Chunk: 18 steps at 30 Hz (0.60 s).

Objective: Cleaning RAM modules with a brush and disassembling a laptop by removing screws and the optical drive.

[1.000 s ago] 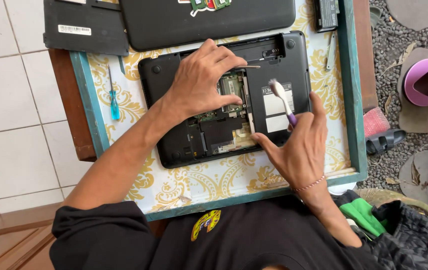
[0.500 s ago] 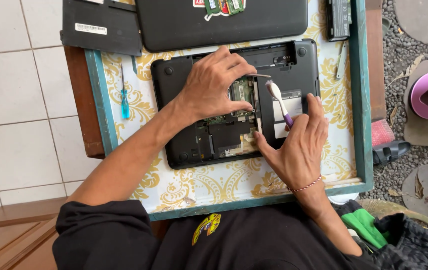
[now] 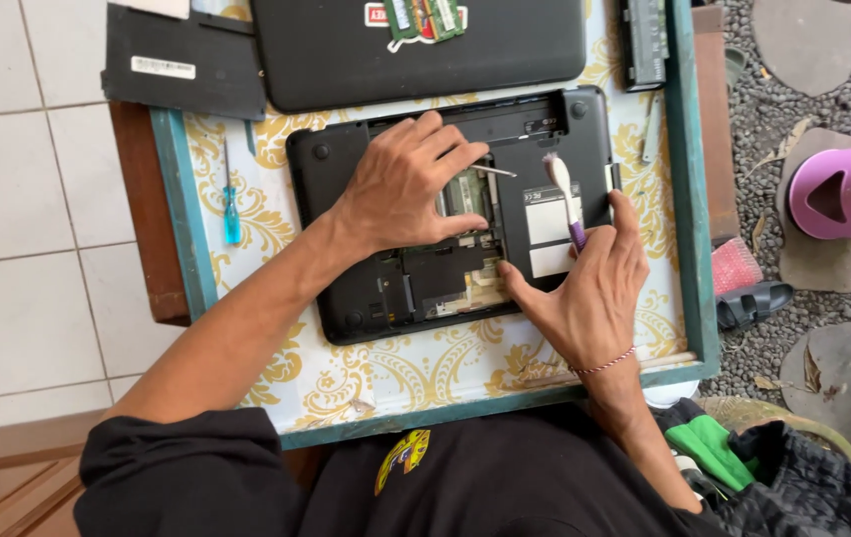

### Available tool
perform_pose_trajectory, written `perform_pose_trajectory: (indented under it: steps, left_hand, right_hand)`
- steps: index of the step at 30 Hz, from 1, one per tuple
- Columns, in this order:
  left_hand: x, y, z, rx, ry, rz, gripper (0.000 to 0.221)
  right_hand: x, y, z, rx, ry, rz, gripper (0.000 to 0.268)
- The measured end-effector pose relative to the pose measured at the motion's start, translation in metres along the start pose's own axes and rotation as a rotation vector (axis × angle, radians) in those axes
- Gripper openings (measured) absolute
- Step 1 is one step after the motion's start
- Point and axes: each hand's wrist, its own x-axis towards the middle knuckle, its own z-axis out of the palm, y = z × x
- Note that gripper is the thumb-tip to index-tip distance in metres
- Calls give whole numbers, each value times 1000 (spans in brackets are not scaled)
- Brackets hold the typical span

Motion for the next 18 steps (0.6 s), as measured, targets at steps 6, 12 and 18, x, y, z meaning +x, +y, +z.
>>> perform_pose_trajectory:
  steps: [6,12,18]
  left_hand:
    - [0,1,-3,42,3,5,74]
    - [-3,-1,-9,23,19,17,69]
    - [-8,-3,-15,23,1,16,67]
  right_hand:
    - [1,12,-9,13,-44,27,75]
    - [14,58,-48,339,-275,-216,44]
    - [41,101,-72,361,-490,-578,59]
